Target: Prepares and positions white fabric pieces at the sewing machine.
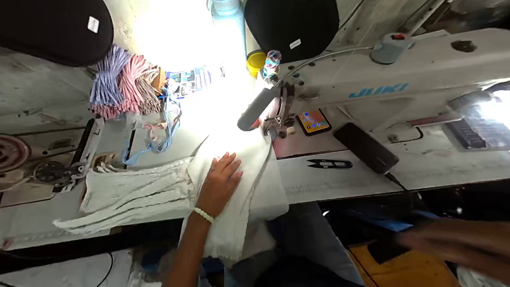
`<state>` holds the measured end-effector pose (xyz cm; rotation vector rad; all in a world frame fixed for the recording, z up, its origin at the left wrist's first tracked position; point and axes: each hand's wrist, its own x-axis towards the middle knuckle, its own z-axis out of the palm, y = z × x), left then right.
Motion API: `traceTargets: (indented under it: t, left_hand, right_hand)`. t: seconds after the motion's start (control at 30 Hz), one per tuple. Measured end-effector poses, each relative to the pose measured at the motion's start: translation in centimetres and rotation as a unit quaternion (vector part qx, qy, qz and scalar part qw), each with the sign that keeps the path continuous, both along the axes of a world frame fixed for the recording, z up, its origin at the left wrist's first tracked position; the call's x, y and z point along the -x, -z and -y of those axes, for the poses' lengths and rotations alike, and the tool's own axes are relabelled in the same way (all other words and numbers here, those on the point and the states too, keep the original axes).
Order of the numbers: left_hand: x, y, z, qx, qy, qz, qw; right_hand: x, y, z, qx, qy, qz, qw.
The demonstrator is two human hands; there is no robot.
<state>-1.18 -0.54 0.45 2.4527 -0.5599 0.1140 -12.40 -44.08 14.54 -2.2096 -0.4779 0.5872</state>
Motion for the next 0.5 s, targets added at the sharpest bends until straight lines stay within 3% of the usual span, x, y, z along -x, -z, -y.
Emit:
traceTargets:
  t: [0.1,0.2,0.33,0.4,0.5]
  left_hand:
    - [5.2,-1.6,2.1,0.027,-0.086,0.132,0.987]
    - [12.0,-1.6,3.7,0.115,-0.137,0.208,0.962]
    - [18.7,2.2,3.8,0.136,-0.231,0.152,0.952]
    - [20.0,3.7,3.5,0.107,-0.263,0.126,0.950]
    - [19.5,4.9,3.5,0.023,-0.236,0.154,0.959]
  right_hand:
    - [0.1,14.7,-6.0,-0.001,0.052,-0.041,0.998]
    - [-0.8,21.7,-11.5,-0.086,0.156,-0.139,0.974]
    - [-1.1,24.0,-16.2,-0.233,0.229,-0.144,0.934]
    - [-0.8,23.2,-17.2,-0.249,0.219,-0.152,0.931]
    - [0.6,22.1,-17.3,-0.267,0.198,-0.180,0.926]
